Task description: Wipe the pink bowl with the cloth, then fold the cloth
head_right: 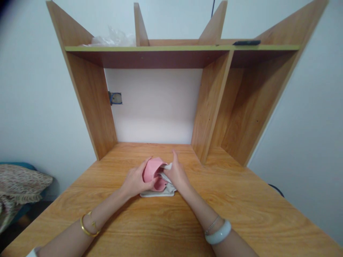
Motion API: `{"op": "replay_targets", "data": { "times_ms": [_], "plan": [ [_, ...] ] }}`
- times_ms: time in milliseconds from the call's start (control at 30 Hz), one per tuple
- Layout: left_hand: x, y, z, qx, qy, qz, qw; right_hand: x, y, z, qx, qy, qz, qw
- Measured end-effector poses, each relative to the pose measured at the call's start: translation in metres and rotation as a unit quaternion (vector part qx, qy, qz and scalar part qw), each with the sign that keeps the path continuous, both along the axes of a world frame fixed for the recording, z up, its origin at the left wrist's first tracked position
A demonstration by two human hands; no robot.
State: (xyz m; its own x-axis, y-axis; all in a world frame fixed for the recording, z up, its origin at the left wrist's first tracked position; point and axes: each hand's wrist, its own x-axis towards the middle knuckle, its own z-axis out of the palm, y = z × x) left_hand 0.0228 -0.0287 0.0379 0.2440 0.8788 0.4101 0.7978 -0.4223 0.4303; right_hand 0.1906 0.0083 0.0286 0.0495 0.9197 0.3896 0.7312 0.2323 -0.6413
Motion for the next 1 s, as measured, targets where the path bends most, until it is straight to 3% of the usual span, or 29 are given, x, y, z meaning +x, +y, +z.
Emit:
{"op": "replay_targets", "data": {
  "times_ms": [133,233,400,567,733,833,900,1000],
  "plan": [
    [-0.003,0.000,0.002,0.021,0.055,-0.012,0.998,0.000,-0.011,0.008,0.043,-0.110,0.035,0.992],
    [-0.005,0.001,0.003,0.031,0.071,-0.023,0.997,0.001,-0.012,0.008,0.056,-0.134,0.063,0.987],
    [-0.005,0.001,0.003,0.027,0.044,-0.023,0.998,0.002,-0.005,0.002,0.048,-0.016,0.102,0.994],
    [-0.006,0.008,-0.006,0.002,-0.094,-0.035,0.995,0.004,0.008,-0.008,0.022,0.116,0.094,0.989],
    [0.003,0.013,-0.020,0.010,-0.215,-0.113,0.970,0.003,0.018,-0.021,0.023,0.284,0.070,0.956],
    [0.006,0.012,-0.021,0.032,-0.229,-0.121,0.965,-0.004,0.017,-0.027,-0.017,0.370,0.104,0.923],
    [0.002,0.012,-0.018,0.041,-0.211,-0.102,0.971,-0.010,0.015,-0.030,-0.038,0.379,0.140,0.914],
    [-0.006,0.010,-0.012,0.044,-0.150,-0.066,0.986,-0.015,0.015,-0.031,-0.017,0.298,0.149,0.943]
  ]
}}
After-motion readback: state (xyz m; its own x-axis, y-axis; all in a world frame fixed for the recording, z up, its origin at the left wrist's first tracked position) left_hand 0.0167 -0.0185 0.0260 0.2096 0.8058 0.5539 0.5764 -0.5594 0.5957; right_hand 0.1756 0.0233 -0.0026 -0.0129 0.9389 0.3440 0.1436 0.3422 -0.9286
